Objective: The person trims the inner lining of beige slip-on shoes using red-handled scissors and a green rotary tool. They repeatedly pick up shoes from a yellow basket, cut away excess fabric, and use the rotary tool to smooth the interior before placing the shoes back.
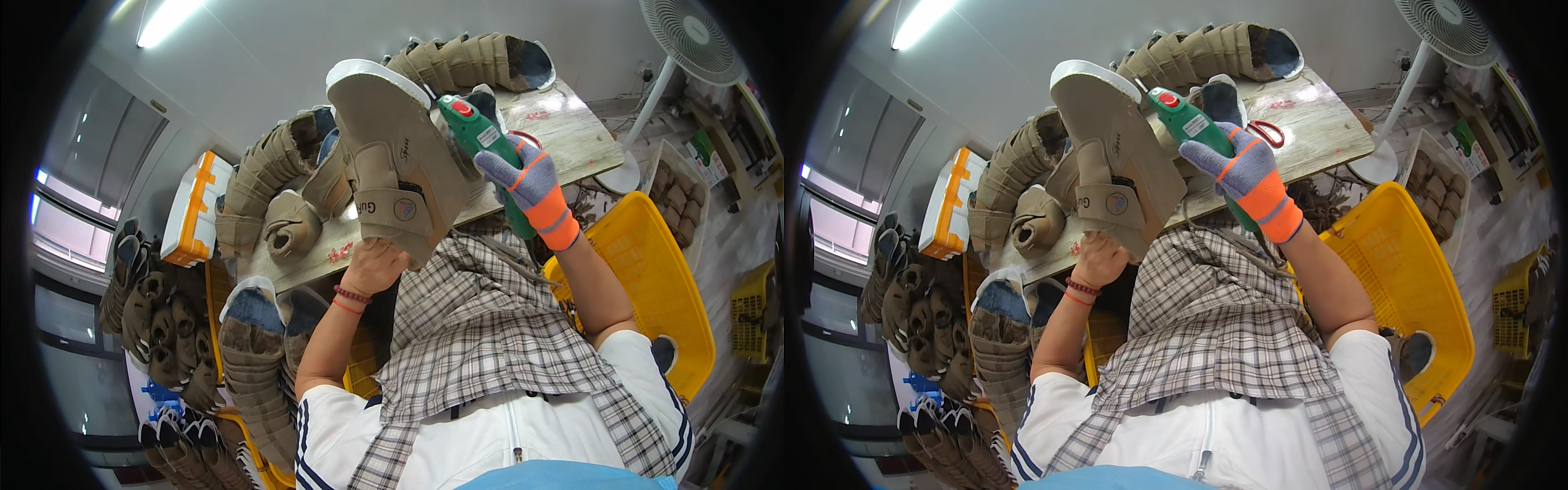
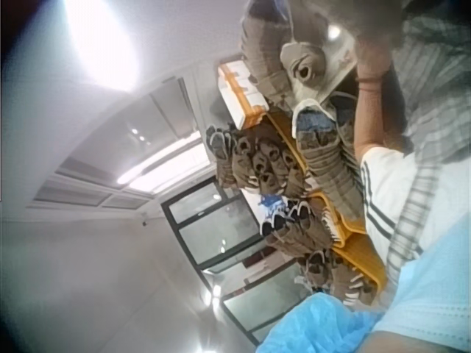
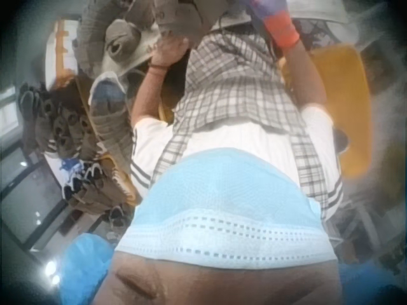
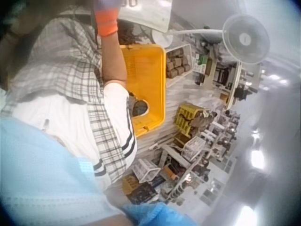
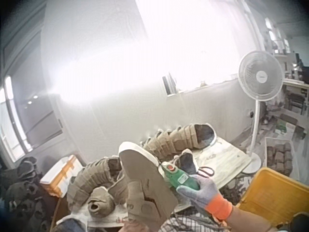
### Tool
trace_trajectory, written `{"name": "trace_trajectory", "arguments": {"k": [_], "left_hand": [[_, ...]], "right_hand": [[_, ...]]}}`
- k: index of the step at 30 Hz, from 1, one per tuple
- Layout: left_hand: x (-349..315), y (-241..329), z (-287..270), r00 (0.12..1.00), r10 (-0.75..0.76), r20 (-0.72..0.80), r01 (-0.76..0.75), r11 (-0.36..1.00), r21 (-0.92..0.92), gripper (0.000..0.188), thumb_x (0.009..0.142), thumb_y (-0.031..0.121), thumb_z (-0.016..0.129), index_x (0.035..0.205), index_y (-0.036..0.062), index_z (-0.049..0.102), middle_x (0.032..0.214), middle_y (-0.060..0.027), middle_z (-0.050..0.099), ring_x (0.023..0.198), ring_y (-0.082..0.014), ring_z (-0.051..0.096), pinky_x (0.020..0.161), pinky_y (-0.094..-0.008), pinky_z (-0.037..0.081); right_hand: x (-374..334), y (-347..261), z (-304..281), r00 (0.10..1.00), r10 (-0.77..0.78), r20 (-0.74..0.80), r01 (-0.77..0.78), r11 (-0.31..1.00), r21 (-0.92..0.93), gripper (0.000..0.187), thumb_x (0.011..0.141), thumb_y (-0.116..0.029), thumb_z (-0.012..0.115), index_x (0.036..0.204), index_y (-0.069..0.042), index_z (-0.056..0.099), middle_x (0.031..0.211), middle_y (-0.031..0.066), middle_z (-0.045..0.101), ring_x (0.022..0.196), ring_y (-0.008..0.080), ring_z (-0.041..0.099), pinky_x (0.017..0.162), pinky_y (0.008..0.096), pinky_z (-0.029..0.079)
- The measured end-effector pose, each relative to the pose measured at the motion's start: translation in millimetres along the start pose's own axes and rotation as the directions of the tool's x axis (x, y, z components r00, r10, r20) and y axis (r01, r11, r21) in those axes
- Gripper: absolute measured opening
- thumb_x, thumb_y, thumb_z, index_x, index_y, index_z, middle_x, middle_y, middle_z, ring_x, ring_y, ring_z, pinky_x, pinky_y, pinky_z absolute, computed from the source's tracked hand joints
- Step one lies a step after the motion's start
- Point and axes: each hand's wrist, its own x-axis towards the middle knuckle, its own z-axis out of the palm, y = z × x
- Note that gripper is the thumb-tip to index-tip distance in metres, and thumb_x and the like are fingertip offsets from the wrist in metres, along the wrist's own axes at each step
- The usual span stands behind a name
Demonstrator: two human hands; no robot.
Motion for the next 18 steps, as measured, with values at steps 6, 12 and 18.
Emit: {"name": "trace_trajectory", "arguments": {"k": [6, 12, 18], "left_hand": [[9.3, -73.8, 14.2, 0.983, -0.087, -0.162, 0.116, 0.977, 0.181, 0.006, 0.066, 0.001, 0.057, 0.070, 0.0054, 0.054, 0.078, -0.0114, 0.053, 0.081, -0.0286, 0.054, 0.077, -0.0443, 0.044], [55.0, -88.9, 35.4, 0.862, -0.406, -0.304, 0.479, 0.849, 0.224, 0.045, 0.071, -0.008, 0.051, 0.116, -0.0021, 0.051, 0.117, -0.0197, 0.051, 0.114, -0.0362, 0.045, 0.097, -0.0501, 0.034], [29.5, -24.2, 166.9, 0.175, -0.954, 0.242, 0.445, -0.142, -0.884, 0.030, 0.082, 0.018, 0.067, 0.106, 0.0029, 0.056, 0.097, -0.0001, 0.057, 0.091, -0.0104, 0.052, 0.082, -0.0310, 0.041]], "right_hand": [[4.7, 15.7, -32.4, 0.988, -0.005, -0.152, -0.006, 0.998, -0.068, 0.051, 0.074, -0.033, 0.076, 0.109, -0.001, 0.058, 0.065, -0.0019, 0.054, 0.046, 0.0040, 0.045, 0.041, 0.0195, 0.036], [-16.7, 33.2, -62.9, 0.964, 0.103, -0.245, -0.145, 0.976, -0.160, 0.050, 0.075, -0.032, 0.075, 0.110, 0.000, 0.058, 0.065, -0.0021, 0.054, 0.047, 0.0048, 0.046, 0.042, 0.0207, 0.037], [-26.2, 52.2, -75.4, 0.967, 0.121, -0.224, -0.159, 0.974, -0.159, 0.035, 0.080, -0.025, 0.070, 0.102, -0.001, 0.058, 0.068, -0.0001, 0.055, 0.048, 0.0058, 0.047, 0.043, 0.0206, 0.038]]}}
